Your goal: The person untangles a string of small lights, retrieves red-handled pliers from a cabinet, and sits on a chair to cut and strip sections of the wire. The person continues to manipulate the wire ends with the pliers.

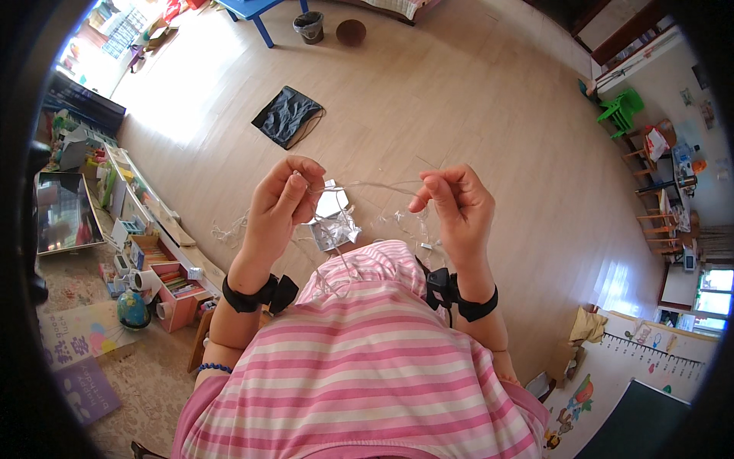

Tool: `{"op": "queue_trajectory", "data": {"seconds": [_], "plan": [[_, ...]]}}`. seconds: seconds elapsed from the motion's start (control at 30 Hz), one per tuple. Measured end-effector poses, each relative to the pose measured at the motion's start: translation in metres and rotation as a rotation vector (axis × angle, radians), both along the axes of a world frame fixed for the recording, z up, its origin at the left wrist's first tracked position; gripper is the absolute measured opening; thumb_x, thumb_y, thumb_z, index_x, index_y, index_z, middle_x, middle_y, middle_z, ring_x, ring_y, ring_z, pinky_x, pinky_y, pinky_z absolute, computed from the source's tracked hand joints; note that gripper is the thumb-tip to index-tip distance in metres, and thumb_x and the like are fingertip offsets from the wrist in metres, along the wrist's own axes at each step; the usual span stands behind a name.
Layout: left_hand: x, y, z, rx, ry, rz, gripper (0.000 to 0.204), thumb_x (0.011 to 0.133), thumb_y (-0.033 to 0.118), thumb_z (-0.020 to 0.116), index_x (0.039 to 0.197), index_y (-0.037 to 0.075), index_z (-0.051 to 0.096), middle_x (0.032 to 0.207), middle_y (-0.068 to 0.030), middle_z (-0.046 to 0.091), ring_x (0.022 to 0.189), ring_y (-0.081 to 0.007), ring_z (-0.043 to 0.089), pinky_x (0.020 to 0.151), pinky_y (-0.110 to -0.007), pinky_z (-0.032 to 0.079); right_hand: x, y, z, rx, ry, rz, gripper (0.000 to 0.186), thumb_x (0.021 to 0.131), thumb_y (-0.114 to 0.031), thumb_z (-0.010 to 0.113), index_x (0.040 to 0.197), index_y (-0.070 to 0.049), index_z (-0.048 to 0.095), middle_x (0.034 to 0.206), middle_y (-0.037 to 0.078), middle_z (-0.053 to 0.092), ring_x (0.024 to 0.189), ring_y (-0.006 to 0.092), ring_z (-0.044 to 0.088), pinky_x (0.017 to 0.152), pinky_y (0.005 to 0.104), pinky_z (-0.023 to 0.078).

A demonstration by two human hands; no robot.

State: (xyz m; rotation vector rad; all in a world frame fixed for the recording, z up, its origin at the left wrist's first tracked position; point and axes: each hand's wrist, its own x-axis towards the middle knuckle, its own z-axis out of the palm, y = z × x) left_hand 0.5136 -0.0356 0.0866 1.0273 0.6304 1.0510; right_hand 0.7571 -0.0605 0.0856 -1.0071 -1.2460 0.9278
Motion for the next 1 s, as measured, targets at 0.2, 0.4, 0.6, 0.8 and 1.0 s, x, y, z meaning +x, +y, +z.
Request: {"op": "queue_trajectory", "data": {"seconds": [0.2, 0.4, 0.6, 0.8, 1.0], "plan": [[-0.005, 0.002, 0.003, -0.103, -0.183, -0.136, 0.03, 0.101, 0.023, 0.044, 0.117, -0.001, 0.051, 0.087, -0.0021, 0.053, 0.052, -0.0016, 0.026, 0.052, -0.015, 0.027, 0.005, 0.005, -0.003, -0.15, 0.079, 0.065, 0.017, 0.095, -0.018, 0.058, 0.09, -0.001, 0.061, 0.063, -0.001, 0.056, 0.053, 0.0021, 0.045, 0.045, 0.0168, 0.028], [-0.008, -0.001, 0.014, -0.063, 0.005, -0.144, 0.027, 0.095, 0.01, 0.056, 0.119, -0.001, 0.053, 0.094, -0.0038, 0.06, 0.067, -0.0033, 0.053, 0.059, -0.015, 0.037, 0.006, 0.005, -0.005, -0.152, 0.069, 0.039, 0.018, 0.094, -0.018, 0.06, 0.089, -0.001, 0.062, 0.062, -0.003, 0.051, 0.053, 0.0023, 0.043, 0.047, 0.0165, 0.029], [-0.007, -0.006, 0.021, -0.059, 0.06, -0.081, 0.026, 0.091, 0.006, 0.061, 0.116, -0.001, 0.058, 0.099, -0.0047, 0.065, 0.091, -0.0084, 0.064, 0.063, -0.015, 0.041, 0.01, 0.007, -0.002, -0.178, 0.062, 0.076, 0.019, 0.093, -0.018, 0.061, 0.088, 0.0, 0.063, 0.061, -0.005, 0.049, 0.053, 0.0013, 0.041, 0.047, 0.0164, 0.028], [-0.005, -0.005, 0.026, -0.115, 0.153, -0.104, 0.028, 0.095, 0.014, 0.056, 0.117, -0.003, 0.059, 0.078, 0.002, 0.057, 0.058, -0.0021, 0.042, 0.05, -0.017, 0.03, 0.009, 0.008, 0.006, -0.188, -0.002, 0.07, 0.016, 0.092, -0.014, 0.063, 0.085, 0.0, 0.064, 0.064, -0.007, 0.051, 0.056, -0.0018, 0.037, 0.049, 0.0153, 0.026], [-0.006, -0.007, 0.021, -0.358, -0.044, -0.379, 0.031, 0.098, 0.021, 0.052, 0.116, -0.003, 0.059, 0.066, 0.0066, 0.036, 0.051, -0.0027, 0.026, 0.045, -0.021, 0.021, 0.0, 0.01, 0.014, -0.178, -0.044, 0.055, 0.013, 0.089, -0.012, 0.067, 0.085, 0.0, 0.066, 0.067, -0.007, 0.054, 0.057, -0.0021, 0.036, 0.049, 0.0155, 0.025]]}}
